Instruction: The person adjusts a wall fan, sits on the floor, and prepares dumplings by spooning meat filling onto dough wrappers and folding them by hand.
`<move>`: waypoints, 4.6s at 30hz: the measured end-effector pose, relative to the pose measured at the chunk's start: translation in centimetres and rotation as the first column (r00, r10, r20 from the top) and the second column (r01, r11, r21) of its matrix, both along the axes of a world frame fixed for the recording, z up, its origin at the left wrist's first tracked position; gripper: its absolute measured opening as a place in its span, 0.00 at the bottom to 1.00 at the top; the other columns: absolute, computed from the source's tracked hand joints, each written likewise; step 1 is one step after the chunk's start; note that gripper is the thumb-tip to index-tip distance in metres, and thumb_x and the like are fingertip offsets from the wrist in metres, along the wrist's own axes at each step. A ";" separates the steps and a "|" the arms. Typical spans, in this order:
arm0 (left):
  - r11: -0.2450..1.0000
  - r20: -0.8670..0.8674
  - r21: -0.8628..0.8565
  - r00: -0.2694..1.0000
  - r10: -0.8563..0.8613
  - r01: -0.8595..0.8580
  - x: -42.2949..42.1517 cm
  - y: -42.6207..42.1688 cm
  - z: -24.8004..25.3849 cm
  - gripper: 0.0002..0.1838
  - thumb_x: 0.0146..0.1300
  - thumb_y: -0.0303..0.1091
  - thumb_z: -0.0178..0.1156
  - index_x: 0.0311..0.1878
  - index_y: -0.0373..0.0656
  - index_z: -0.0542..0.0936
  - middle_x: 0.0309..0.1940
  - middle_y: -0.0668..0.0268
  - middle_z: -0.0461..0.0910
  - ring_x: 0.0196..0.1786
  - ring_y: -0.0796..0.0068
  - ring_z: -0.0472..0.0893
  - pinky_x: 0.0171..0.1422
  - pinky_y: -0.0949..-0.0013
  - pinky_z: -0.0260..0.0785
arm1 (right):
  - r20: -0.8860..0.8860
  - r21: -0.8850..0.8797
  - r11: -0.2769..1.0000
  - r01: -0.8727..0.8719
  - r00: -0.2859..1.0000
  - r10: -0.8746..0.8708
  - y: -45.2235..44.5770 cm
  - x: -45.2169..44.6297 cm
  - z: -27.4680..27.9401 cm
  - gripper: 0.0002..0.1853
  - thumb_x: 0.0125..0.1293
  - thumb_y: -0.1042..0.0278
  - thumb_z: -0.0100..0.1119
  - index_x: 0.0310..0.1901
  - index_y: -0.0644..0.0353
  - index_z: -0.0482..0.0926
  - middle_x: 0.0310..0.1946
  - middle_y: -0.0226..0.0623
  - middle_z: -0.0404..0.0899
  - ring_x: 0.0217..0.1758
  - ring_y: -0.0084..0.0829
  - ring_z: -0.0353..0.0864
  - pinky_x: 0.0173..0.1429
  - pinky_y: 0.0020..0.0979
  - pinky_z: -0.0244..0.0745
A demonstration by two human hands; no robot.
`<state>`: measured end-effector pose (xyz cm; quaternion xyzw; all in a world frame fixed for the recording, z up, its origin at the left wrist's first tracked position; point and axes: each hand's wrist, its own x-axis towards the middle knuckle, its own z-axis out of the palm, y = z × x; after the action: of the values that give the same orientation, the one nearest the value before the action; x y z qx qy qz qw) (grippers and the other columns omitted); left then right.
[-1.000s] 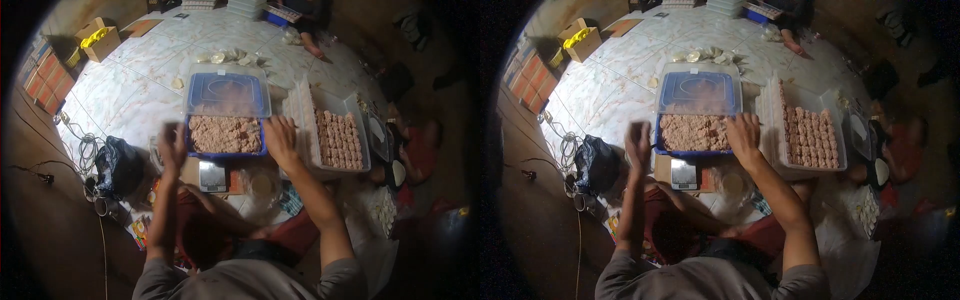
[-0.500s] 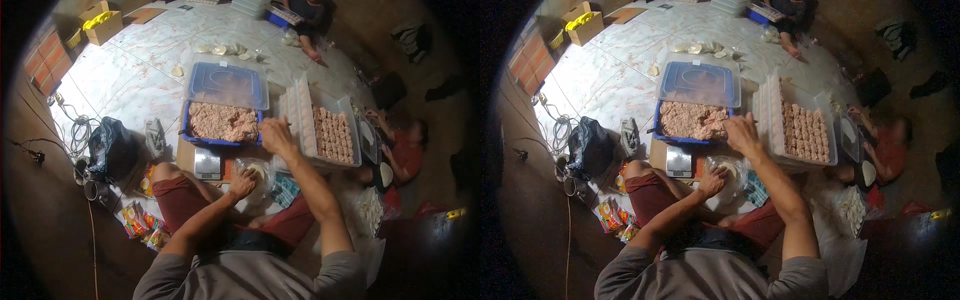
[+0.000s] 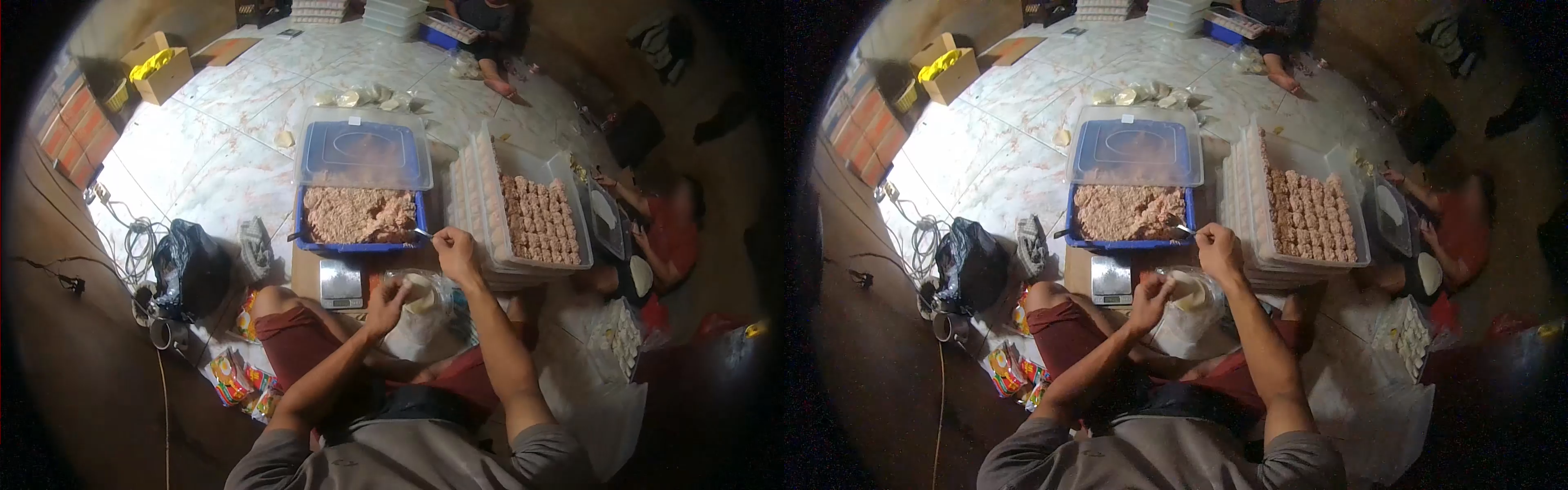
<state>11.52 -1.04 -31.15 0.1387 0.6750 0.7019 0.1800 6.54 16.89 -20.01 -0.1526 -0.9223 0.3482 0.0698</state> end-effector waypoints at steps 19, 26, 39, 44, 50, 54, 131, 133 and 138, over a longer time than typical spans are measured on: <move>0.900 0.549 0.276 0.824 0.140 -0.336 -1.7 -5.2 1.3 0.23 0.74 0.51 0.53 0.52 0.39 0.80 0.27 0.69 0.79 0.24 0.80 0.75 0.26 0.77 0.67 | -0.313 -0.472 0.833 -0.290 0.938 0.150 -0.4 -2.0 -2.9 0.08 0.66 0.69 0.60 0.35 0.65 0.80 0.24 0.30 0.76 0.31 0.19 0.72 0.37 0.29 0.70; 0.980 0.304 0.084 0.942 0.145 -0.178 -2.3 -5.9 4.6 0.19 0.75 0.44 0.50 0.52 0.38 0.81 0.38 0.65 0.81 0.37 0.77 0.78 0.37 0.75 0.72 | -0.321 -0.273 0.920 -0.279 0.929 0.186 -0.7 -4.2 -4.8 0.06 0.68 0.71 0.59 0.34 0.62 0.79 0.25 0.21 0.73 0.30 0.15 0.68 0.36 0.23 0.66; 0.710 0.721 0.550 0.679 -0.137 -0.441 -2.7 -6.9 2.8 0.23 0.73 0.49 0.54 0.58 0.40 0.77 0.48 0.60 0.84 0.49 0.67 0.83 0.55 0.62 0.76 | -0.279 -0.348 0.885 -0.309 0.935 0.217 -1.1 -3.6 3.7 0.08 0.67 0.68 0.60 0.36 0.64 0.80 0.26 0.30 0.78 0.32 0.24 0.76 0.38 0.31 0.71; 0.708 0.733 0.554 0.659 -0.167 -0.438 -2.0 -7.6 2.1 0.23 0.73 0.48 0.54 0.57 0.37 0.77 0.51 0.58 0.83 0.51 0.65 0.83 0.58 0.61 0.76 | -0.192 0.452 0.876 -0.168 0.941 0.279 -1.7 -3.8 5.6 0.09 0.67 0.70 0.54 0.38 0.64 0.83 0.35 0.43 0.83 0.41 0.46 0.83 0.47 0.46 0.74; 0.758 0.688 0.537 0.713 -0.138 -0.371 -1.4 -6.4 0.3 0.20 0.73 0.44 0.54 0.56 0.37 0.77 0.49 0.58 0.83 0.52 0.63 0.83 0.58 0.60 0.76 | -0.087 0.903 0.421 -0.087 0.922 0.378 -2.3 -9.2 0.1 0.10 0.64 0.72 0.52 0.37 0.60 0.85 0.37 0.44 0.81 0.45 0.43 0.79 0.56 0.44 0.68; 0.793 0.683 0.487 0.726 -0.086 -0.365 -1.5 -6.5 1.1 0.16 0.73 0.42 0.54 0.51 0.39 0.79 0.44 0.61 0.83 0.44 0.67 0.83 0.50 0.59 0.79 | -0.161 0.733 0.649 -0.203 0.876 0.455 -5.4 -8.7 0.7 0.11 0.64 0.71 0.52 0.36 0.62 0.86 0.44 0.45 0.82 0.50 0.42 0.79 0.60 0.46 0.67; 0.573 0.761 0.578 0.638 -0.122 -0.580 -1.3 -10.6 -0.7 0.32 0.70 0.62 0.52 0.60 0.39 0.71 0.54 0.49 0.78 0.54 0.53 0.80 0.62 0.52 0.71 | 0.168 0.566 0.740 -0.363 0.930 0.327 -5.5 -3.2 9.5 0.09 0.62 0.77 0.53 0.41 0.59 0.81 0.41 0.49 0.82 0.46 0.53 0.84 0.48 0.50 0.79; 0.568 0.758 0.582 0.641 -0.120 -0.582 -1.3 -10.1 -0.6 0.32 0.71 0.62 0.51 0.58 0.39 0.72 0.53 0.50 0.79 0.53 0.54 0.80 0.62 0.53 0.71 | 0.181 0.557 0.728 -0.399 0.914 0.363 -5.5 -3.3 7.4 0.08 0.62 0.77 0.53 0.40 0.59 0.81 0.42 0.49 0.82 0.46 0.53 0.84 0.48 0.50 0.79; 0.607 0.716 0.588 0.693 -0.083 -0.534 -1.3 -9.3 1.7 0.32 0.71 0.62 0.50 0.55 0.38 0.75 0.52 0.52 0.80 0.52 0.56 0.81 0.61 0.54 0.71 | 0.215 0.374 0.778 -0.505 0.863 0.457 -5.9 -5.2 3.5 0.11 0.63 0.77 0.53 0.44 0.58 0.82 0.37 0.47 0.83 0.42 0.47 0.85 0.45 0.46 0.78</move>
<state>10.23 -10.37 -29.47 -0.1612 0.2098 0.9341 0.2395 1.34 10.94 -16.51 0.0876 -0.9854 0.1395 -0.0424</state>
